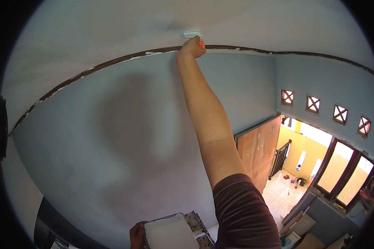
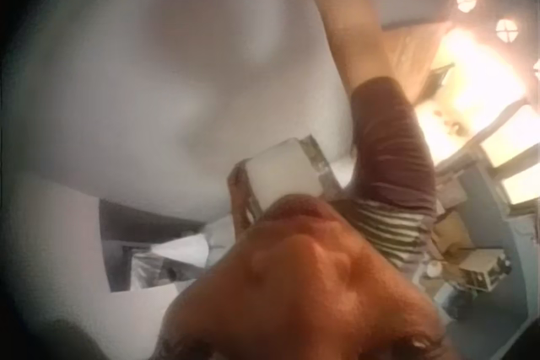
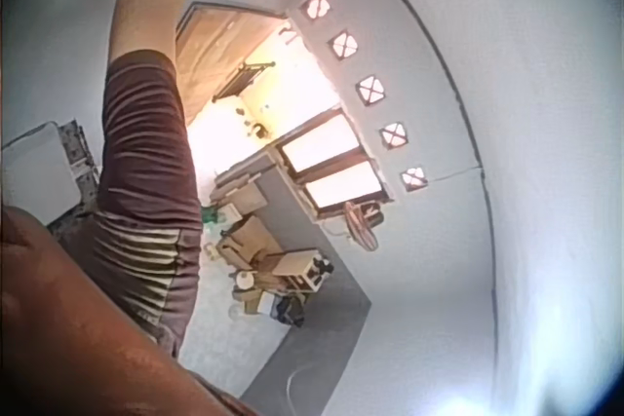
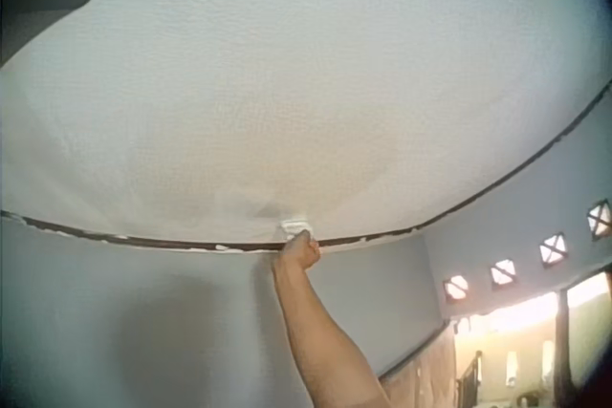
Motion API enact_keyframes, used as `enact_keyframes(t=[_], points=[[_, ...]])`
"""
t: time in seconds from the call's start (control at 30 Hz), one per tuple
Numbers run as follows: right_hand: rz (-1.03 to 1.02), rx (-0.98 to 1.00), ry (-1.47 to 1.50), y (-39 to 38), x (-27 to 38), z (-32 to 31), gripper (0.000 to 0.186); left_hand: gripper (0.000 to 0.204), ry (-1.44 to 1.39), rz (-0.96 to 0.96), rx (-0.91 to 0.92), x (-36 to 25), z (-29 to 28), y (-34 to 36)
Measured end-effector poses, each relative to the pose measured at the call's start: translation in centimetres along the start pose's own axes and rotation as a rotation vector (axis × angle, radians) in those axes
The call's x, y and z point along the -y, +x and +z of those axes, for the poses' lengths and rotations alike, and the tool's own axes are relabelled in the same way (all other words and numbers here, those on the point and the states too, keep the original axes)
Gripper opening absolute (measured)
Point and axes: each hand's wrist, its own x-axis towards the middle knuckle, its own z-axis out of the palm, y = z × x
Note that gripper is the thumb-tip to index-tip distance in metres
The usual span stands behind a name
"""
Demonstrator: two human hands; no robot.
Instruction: The person paints the ceiling using a paintbrush, repeatedly dipping the brush into a paint tray resting on a ladder, before descending the ladder.
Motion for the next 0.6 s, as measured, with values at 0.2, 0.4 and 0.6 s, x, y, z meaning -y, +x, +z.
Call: enact_keyframes(t=[0.2,0.4,0.6], points=[[-0.037,0.184,0.045,2.1,2.7,-1.1,0.013,0.03,-0.045,0.21,-0.042,1.1,0.4,1.0],[0.017,0.123,0.011,-0.8,6.5,0.0,0.017,0.031,-0.033,0.201,-0.054,2.2,-0.1,1.6],[-0.129,0.324,0.143,-5.4,12.3,-2.8,0.015,0.031,-0.066,0.19,-0.05,-0.1,0.2,0.6]])
